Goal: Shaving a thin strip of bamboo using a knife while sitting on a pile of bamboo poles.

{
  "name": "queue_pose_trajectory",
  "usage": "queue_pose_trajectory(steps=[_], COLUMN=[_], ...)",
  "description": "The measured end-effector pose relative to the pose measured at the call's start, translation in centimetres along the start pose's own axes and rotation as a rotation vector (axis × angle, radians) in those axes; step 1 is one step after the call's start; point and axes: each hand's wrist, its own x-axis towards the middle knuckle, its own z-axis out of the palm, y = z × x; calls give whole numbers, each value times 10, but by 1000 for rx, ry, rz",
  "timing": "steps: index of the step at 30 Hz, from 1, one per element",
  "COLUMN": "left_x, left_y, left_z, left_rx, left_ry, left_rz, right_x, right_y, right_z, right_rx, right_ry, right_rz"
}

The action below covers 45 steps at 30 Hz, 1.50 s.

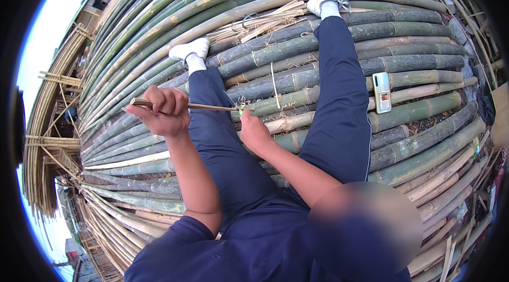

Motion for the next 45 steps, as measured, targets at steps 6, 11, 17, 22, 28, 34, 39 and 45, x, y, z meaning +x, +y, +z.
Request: queue_pose_trajectory(steps=[6, 11, 17, 22, 28, 34, 39, 45], left_x=[1, -3, -4, -7, -9, -13, -13, -9], left_y=[0, -4, 2, -2, 4, 9, 7, -1], left_z=[-5, 9, 12, 16, 11, -2, 2, 8], left_rx=[22, 79, 104, 114, 107, 119, 158, 210], left_ry=[69, 19, 87, 64, 130, 194, 264, 330], left_rz=[27, 18, 16, 10, 18, 60, 86, 131], right_x=[15, 11, 19, 14, 18, 7, -4, 19], right_y=[36, 48, 56, 96, 89, 0, -3, 112], right_z=[14, 21, 22, 47, 50, 11, 34, 70], right_rx=[-184, -272, -248, -304, -239, 9, 74, -92], right_ry=[-50, -68, -114, -188, -194, 147, 123, -139], right_rz=[24, 102, 124, 268, 414, 110, 32, 310])
